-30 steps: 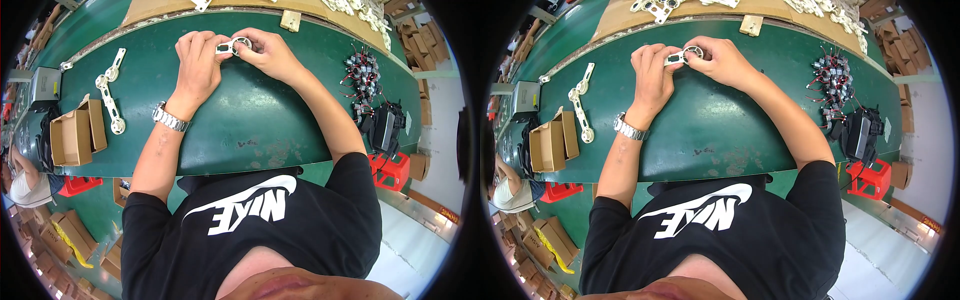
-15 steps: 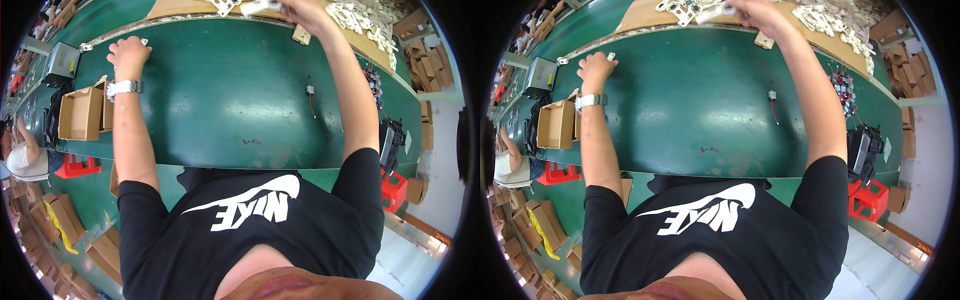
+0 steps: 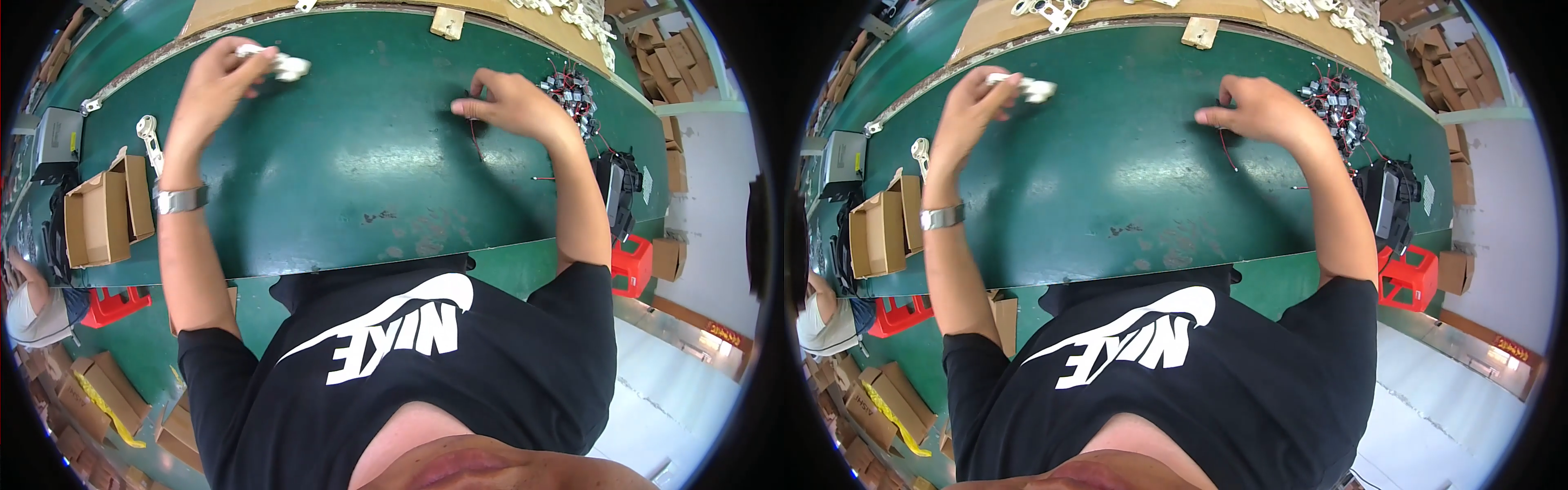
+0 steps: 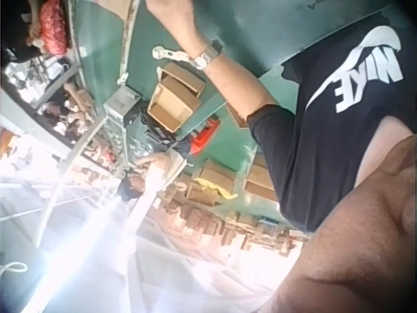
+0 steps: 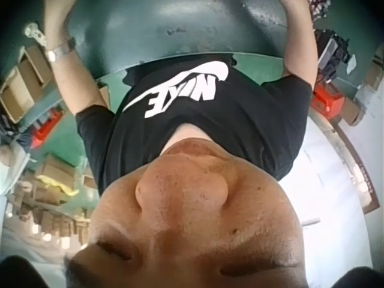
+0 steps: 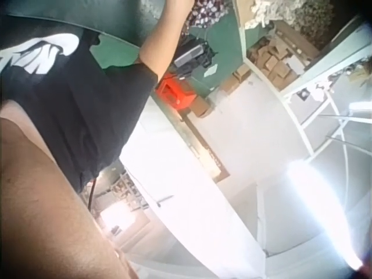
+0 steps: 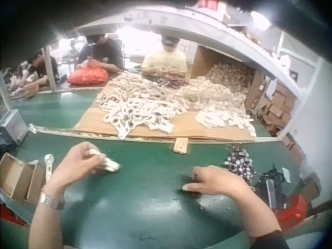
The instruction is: The person assembles small electronic components into white plastic frames by hand on a factory production line.
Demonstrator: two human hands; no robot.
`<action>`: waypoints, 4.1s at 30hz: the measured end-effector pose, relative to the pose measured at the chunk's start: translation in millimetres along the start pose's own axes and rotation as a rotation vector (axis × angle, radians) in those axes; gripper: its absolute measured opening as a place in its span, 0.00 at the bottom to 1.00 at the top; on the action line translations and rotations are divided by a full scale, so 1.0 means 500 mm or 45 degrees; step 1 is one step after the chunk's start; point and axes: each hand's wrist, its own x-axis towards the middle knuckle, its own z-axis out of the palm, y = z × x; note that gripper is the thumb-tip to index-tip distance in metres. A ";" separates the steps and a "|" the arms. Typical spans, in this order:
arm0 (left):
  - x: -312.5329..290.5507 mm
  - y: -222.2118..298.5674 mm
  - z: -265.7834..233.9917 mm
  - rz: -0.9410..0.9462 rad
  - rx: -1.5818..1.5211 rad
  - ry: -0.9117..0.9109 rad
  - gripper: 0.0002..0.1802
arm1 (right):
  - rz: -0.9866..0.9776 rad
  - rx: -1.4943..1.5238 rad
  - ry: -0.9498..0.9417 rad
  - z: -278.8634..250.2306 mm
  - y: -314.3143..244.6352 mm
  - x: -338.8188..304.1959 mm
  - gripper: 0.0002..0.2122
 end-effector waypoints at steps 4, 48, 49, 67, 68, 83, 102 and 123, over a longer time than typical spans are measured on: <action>0.046 -0.035 0.102 0.042 -0.231 -0.146 0.20 | -0.095 0.119 -0.098 0.042 0.023 0.011 0.13; 0.032 -0.067 0.142 0.180 -0.394 -0.082 0.15 | -0.544 0.801 0.582 0.084 -0.118 0.170 0.11; 0.030 -0.069 0.143 0.204 -0.369 -0.083 0.14 | -0.545 0.802 0.580 0.086 -0.124 0.170 0.11; 0.010 -0.054 0.189 0.634 0.235 0.172 0.16 | -0.780 0.046 0.763 0.096 -0.160 0.133 0.08; 0.009 -0.053 0.188 0.632 0.234 0.173 0.16 | -0.782 0.045 0.761 0.094 -0.159 0.133 0.08; 0.014 -0.046 0.178 0.816 0.193 0.326 0.16 | -0.646 1.086 0.477 0.140 -0.113 0.202 0.13; 0.004 -0.041 0.192 0.938 0.291 0.274 0.18 | -0.298 1.511 -0.093 0.111 -0.124 0.178 0.11; 0.007 -0.045 0.197 0.899 0.341 0.392 0.16 | -0.292 1.516 -0.180 0.082 -0.133 0.167 0.16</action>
